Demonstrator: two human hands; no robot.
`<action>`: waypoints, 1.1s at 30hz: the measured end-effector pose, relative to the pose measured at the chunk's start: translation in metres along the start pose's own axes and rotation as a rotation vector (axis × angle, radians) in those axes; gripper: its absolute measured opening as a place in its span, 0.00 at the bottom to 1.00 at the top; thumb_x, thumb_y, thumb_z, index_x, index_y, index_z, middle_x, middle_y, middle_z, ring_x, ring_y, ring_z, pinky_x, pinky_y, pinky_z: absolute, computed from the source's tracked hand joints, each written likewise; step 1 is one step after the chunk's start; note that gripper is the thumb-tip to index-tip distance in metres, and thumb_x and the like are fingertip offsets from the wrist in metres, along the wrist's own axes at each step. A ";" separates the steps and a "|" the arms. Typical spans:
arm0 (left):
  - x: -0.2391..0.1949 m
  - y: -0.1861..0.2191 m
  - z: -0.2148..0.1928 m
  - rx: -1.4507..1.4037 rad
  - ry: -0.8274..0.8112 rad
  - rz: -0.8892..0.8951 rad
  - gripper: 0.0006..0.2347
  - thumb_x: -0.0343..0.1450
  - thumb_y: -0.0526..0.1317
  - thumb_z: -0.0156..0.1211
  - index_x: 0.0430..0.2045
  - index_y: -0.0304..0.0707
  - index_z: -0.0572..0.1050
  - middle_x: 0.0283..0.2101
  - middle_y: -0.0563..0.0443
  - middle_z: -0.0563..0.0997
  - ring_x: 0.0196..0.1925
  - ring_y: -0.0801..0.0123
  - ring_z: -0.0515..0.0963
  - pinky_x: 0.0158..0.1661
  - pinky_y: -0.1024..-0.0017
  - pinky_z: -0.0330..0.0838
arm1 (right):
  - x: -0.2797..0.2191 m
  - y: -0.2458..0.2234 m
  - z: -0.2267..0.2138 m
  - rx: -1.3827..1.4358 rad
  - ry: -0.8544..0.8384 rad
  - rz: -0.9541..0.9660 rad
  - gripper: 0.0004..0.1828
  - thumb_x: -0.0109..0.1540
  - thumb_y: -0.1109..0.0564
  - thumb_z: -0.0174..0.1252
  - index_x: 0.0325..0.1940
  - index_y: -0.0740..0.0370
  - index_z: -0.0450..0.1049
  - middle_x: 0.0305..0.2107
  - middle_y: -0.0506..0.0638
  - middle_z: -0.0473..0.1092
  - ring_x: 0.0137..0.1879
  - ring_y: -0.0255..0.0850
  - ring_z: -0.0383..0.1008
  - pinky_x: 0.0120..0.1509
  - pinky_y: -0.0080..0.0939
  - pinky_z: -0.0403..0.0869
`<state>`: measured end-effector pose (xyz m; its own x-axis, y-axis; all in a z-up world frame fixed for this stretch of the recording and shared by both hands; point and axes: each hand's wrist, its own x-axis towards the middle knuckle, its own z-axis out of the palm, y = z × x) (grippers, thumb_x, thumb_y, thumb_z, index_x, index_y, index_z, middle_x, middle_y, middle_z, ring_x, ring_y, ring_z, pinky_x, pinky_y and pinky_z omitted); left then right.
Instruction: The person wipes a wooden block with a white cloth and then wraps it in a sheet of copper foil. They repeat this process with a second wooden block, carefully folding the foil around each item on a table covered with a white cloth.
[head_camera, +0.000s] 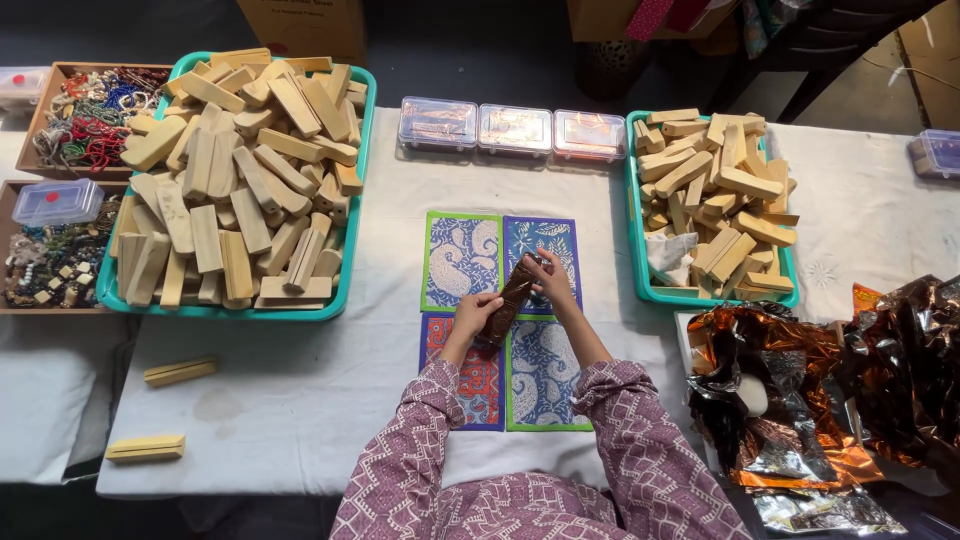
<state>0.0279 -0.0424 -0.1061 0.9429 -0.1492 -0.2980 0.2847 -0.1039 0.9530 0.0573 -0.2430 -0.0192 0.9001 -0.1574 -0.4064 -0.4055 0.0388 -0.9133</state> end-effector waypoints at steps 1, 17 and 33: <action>-0.001 -0.003 0.000 0.000 0.004 -0.004 0.14 0.68 0.44 0.69 0.45 0.38 0.84 0.39 0.48 0.89 0.37 0.73 0.86 0.39 0.74 0.76 | 0.010 0.008 -0.005 -0.001 -0.004 0.004 0.36 0.60 0.42 0.65 0.68 0.54 0.64 0.46 0.49 0.73 0.51 0.35 0.76 0.49 0.37 0.75; -0.021 0.017 0.000 0.141 -0.026 0.006 0.13 0.68 0.44 0.69 0.45 0.42 0.84 0.39 0.48 0.88 0.37 0.73 0.86 0.39 0.75 0.76 | 0.034 0.020 -0.040 -0.119 0.182 -0.266 0.30 0.61 0.44 0.69 0.60 0.65 0.76 0.45 0.56 0.78 0.49 0.40 0.78 0.49 0.36 0.77; 0.012 0.058 -0.074 0.241 0.528 -0.072 0.14 0.68 0.50 0.67 0.44 0.49 0.84 0.42 0.46 0.87 0.42 0.59 0.86 0.44 0.67 0.76 | -0.067 0.023 -0.009 -0.949 0.173 -0.673 0.38 0.63 0.35 0.59 0.71 0.57 0.65 0.71 0.56 0.56 0.76 0.53 0.54 0.75 0.53 0.57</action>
<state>0.0686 0.0222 -0.0502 0.8987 0.3701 -0.2352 0.3625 -0.3253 0.8734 -0.0142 -0.2403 -0.0131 0.9743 -0.0005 0.2254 0.1211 -0.8422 -0.5254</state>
